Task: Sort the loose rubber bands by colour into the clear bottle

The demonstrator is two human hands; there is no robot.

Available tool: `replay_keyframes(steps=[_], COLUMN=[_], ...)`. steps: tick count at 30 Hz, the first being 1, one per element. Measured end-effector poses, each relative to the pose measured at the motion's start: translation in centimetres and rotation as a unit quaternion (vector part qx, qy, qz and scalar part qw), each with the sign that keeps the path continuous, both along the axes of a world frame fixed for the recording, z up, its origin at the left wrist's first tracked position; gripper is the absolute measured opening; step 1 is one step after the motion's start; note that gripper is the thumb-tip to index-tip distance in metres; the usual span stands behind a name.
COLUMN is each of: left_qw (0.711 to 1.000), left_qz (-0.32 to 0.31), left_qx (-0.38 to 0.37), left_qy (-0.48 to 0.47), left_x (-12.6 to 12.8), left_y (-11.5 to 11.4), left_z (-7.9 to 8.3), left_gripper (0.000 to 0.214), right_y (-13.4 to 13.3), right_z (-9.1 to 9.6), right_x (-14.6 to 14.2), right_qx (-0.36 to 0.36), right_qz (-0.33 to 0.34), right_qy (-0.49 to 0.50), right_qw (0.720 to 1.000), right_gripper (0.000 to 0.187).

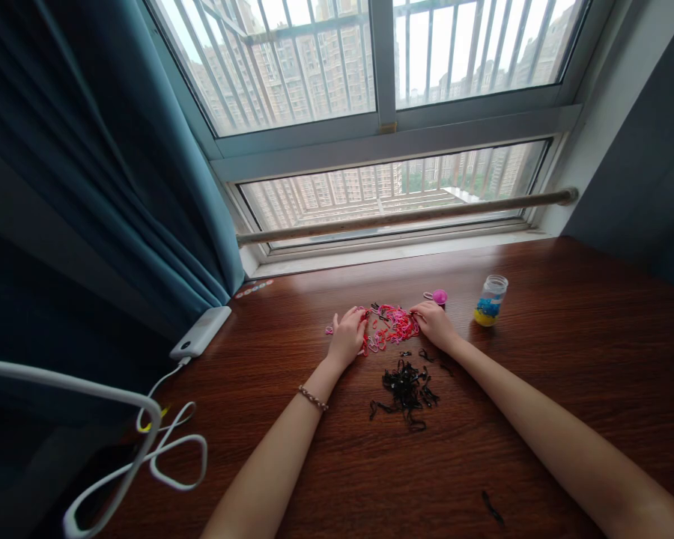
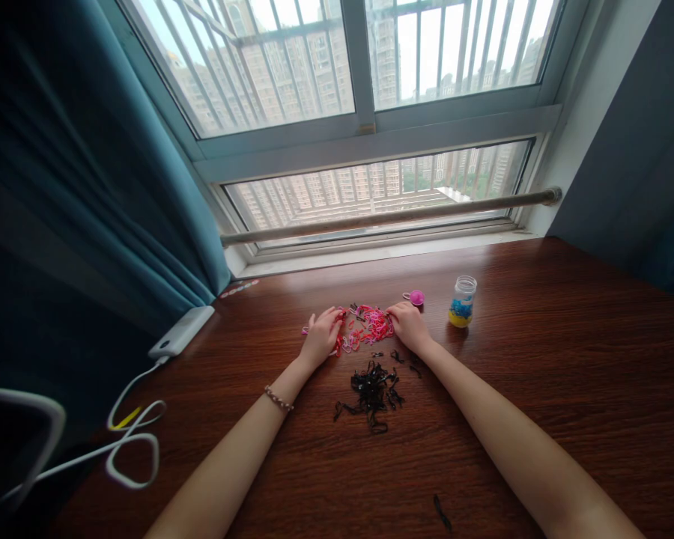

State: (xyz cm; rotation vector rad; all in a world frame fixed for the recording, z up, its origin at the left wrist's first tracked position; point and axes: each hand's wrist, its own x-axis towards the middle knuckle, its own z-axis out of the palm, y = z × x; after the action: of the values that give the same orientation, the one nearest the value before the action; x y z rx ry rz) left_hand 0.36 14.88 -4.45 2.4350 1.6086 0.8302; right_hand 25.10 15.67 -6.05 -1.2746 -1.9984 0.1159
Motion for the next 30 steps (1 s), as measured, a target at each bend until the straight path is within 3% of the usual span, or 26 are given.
replay_keyframes(steps=[10, 19, 30], left_qw=[0.999, 0.995, 0.976], left_qz=[0.007, 0.016, 0.070], left_qx=[0.023, 0.045, -0.007], left_qy=[-0.029, -0.092, -0.205], left_x=[-0.5, -0.9, -1.3], left_y=[0.4, 0.6, 0.7], left_z=[-0.1, 0.0, -0.2], left_gripper=[0.018, 0.011, 0.012], right_y=[-0.4, -0.3, -0.6], right_z=[0.4, 0.3, 0.4], right_x=[0.0, -0.1, -0.3], right_qx=[0.009, -0.005, -0.010], right_qz=[-0.030, 0.006, -0.047], right_qy=[0.014, -0.017, 0.006], right_qw=[0.999, 1.000, 0.999], right_gripper=[0.013, 0.010, 0.007])
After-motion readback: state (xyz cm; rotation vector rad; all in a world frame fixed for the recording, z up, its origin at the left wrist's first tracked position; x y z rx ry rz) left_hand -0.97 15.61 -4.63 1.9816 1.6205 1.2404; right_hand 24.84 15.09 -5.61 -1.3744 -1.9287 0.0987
